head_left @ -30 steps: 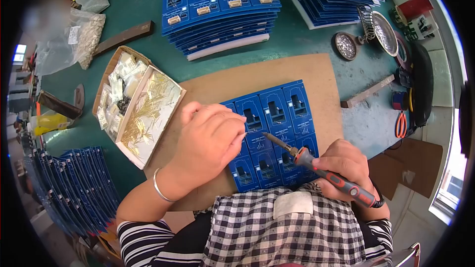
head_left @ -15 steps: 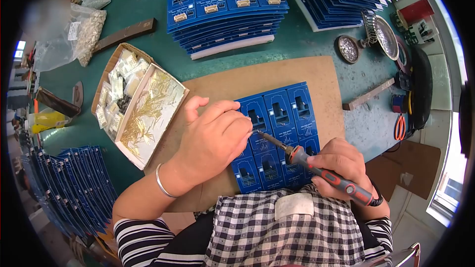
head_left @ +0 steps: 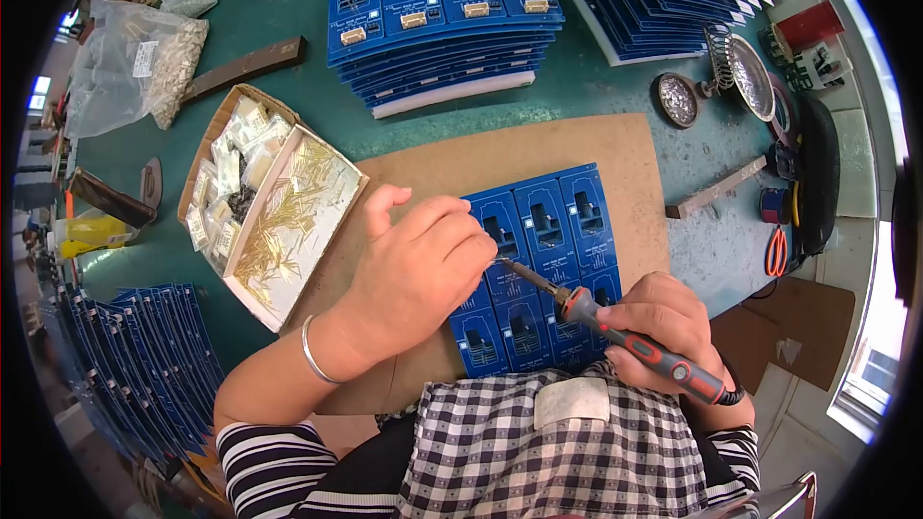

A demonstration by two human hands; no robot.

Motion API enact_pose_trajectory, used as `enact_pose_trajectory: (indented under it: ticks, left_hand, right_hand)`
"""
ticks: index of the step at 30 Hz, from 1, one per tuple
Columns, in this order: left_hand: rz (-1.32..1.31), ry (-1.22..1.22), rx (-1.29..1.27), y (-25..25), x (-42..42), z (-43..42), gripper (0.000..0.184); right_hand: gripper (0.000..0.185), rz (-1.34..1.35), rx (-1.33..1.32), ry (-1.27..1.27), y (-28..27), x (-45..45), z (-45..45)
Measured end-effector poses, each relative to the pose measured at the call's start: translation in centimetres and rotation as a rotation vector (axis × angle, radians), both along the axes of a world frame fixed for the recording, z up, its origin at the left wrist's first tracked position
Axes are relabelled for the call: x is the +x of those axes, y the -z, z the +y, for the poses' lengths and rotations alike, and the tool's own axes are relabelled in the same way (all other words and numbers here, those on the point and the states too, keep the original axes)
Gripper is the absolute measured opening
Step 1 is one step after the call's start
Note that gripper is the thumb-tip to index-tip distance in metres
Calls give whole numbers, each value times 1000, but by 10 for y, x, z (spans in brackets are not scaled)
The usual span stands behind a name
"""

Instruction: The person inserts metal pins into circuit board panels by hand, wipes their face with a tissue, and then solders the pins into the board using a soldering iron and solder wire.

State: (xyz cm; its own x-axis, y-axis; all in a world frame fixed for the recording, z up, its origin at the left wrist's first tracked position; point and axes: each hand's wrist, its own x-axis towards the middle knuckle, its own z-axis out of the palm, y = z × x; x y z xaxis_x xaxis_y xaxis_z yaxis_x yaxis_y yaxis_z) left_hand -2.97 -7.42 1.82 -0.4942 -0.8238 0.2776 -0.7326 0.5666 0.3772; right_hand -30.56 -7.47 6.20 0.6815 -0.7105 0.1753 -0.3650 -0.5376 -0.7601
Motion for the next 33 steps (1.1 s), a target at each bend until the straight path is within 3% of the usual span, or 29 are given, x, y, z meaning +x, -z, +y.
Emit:
enact_pose_trajectory:
  ticks: [15,18,21,25,27,29,31,33]
  left_hand:
    - [-163,161,-54,-11,1,-18,9]
    - [-143,134,-48,-19,0,-18,14]
    - [66,40,48,-22,10,-13,16]
    - [367,-39,376,-31,20,14,10]
    - [432,-81,503,-35,17,33,7]
    - [572,-52,550,-34,2,47,7]
    - [688,21,530,-27,-18,57,8]
    - [751,25,615,-28,-33,62,8]
  right_hand:
    - [38,8,18,2,-3,1,-1]
    - [38,14,8,10,-3,1,0]
    - [37,6,-10,17,-2,2,4]
    - [39,-79,32,60,-3,-11,11]
    - [41,-383,185,135,6,-12,26]
    - [43,-512,277,131,12,-10,35]
    - [43,-461,299,47,12,0,37]
    - [38,-335,59,26,11,23,37]
